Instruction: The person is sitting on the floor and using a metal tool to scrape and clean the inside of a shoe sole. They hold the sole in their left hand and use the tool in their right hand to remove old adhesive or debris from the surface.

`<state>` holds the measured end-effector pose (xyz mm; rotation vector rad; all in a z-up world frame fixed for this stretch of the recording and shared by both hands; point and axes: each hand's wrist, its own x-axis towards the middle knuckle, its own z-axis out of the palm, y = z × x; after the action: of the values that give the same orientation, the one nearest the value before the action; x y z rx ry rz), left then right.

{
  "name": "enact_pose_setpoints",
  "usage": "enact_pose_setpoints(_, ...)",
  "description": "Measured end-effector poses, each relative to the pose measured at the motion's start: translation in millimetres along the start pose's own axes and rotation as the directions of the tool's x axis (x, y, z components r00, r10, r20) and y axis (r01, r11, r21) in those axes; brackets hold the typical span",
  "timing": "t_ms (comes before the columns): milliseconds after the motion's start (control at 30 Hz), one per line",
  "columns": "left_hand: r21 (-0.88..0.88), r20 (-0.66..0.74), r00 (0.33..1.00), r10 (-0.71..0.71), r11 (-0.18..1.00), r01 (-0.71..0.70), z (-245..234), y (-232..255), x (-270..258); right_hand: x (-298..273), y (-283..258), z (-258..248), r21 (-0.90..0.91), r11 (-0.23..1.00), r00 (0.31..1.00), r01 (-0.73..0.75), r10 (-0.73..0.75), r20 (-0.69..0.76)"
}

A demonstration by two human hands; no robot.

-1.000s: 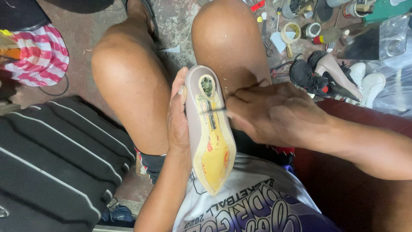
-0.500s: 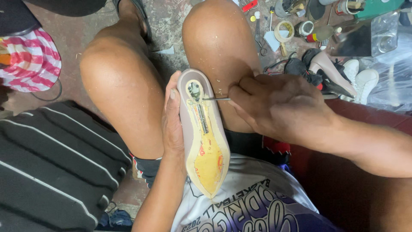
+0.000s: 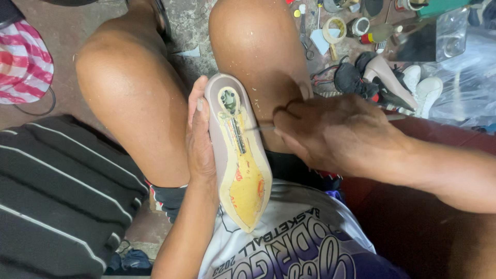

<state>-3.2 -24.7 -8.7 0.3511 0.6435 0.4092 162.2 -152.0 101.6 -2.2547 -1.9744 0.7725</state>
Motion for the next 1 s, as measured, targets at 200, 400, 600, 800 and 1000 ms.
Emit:
enact_pose_setpoints(200, 0.017, -0.006, 1.000, 0.009, 1.000, -0.009, -1.8, -1.8, 0.0, -5.1, 0.4, 0.6, 0.152, 0.984, 0.996, 0.093, -0.094, 0.000)
enact_pose_setpoints(400, 0.024, -0.010, 1.000, 0.026, 0.999, -0.026, -3.3, -3.5, 0.8, -0.7, 2.7, 5.3, 0.042, 0.998, 0.989, -0.047, 0.040, 0.145)
enact_pose_setpoints(600, 0.034, -0.019, 1.000, -0.004, 0.999, 0.004, 5.4, -0.1, -2.5, -12.5, -1.9, 3.0, 0.290, 0.952, 0.995, 0.098, -0.091, -0.038)
enact_pose_setpoints(800, 0.039, -0.021, 1.000, 0.009, 0.999, -0.008, 8.2, 0.7, -3.0, -0.5, -8.7, 3.1, 0.107, 0.949, 0.843, -0.298, 0.209, 0.495)
enact_pose_setpoints(1000, 0.046, 0.019, 1.000, 0.014, 0.999, -0.015, 1.3, 0.2, -4.4, -10.7, -2.9, 1.6, 0.216, 0.976, 0.981, 0.010, -0.052, 0.187)
